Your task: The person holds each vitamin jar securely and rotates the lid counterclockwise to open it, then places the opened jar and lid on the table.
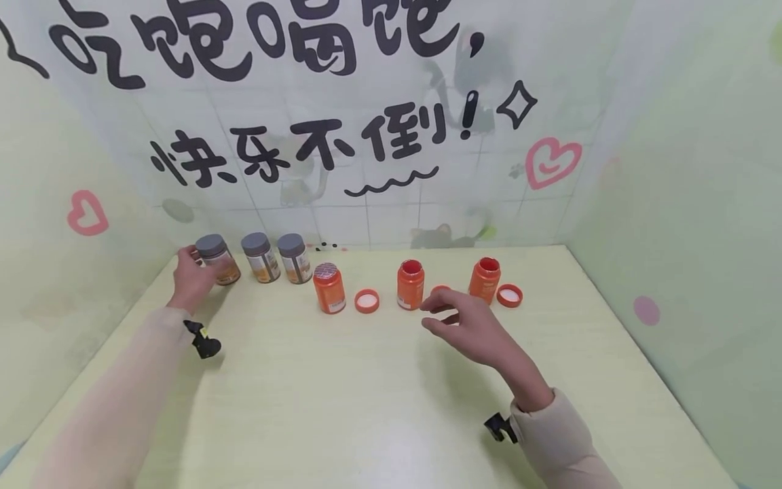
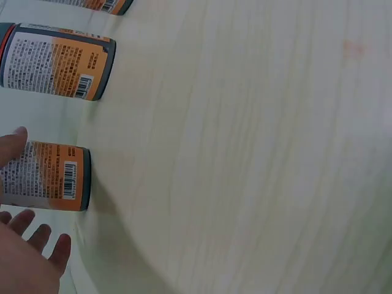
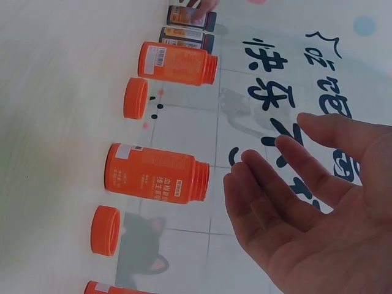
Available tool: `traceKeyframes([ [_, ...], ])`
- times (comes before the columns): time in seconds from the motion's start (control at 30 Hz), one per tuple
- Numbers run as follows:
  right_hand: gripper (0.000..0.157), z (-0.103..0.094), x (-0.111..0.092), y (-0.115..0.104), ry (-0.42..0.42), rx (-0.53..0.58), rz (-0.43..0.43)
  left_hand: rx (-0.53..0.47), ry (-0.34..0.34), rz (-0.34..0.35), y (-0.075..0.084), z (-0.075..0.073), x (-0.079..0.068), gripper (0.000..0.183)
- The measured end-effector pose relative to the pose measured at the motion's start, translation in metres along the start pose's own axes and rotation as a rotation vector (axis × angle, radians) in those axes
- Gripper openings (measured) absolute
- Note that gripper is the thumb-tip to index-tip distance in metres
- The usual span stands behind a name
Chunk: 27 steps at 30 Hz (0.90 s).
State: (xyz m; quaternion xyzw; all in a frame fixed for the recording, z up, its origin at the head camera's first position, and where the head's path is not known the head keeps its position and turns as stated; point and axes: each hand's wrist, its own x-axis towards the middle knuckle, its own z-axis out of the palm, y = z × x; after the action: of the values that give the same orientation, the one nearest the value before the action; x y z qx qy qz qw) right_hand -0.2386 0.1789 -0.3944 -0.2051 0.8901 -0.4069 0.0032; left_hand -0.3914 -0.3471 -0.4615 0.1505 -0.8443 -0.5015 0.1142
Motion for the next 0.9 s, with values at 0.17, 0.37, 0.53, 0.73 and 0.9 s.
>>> traceKeyframes([
  [0.17, 0.022, -0.002, 0.0, 0.0, -0.013, 0.013, 0.0, 0.059, -0.057, 0.039, -0.001, -0.001, 0.005, 0.085],
  [0.37, 0.021, -0.002, 0.0, 0.0, -0.016, 0.021, 0.001, 0.06, 0.046, 0.037, 0.002, 0.002, -0.004, 0.081],
  [0.53, 0.022, -0.001, 0.0, 0.002, -0.018, 0.033, 0.01, 0.005, 0.179, 0.058, 0.01, 0.008, -0.018, 0.075],
  [0.73, 0.024, -0.001, 0.0, 0.002, -0.024, 0.045, 0.02, -0.075, 0.194, 0.142, 0.031, 0.02, -0.06, 0.058],
  [0.9, 0.026, 0.001, 0.002, 0.001, -0.041, 0.049, 0.022, -0.082, 0.098, 0.253, 0.052, 0.041, -0.101, 0.051],
])
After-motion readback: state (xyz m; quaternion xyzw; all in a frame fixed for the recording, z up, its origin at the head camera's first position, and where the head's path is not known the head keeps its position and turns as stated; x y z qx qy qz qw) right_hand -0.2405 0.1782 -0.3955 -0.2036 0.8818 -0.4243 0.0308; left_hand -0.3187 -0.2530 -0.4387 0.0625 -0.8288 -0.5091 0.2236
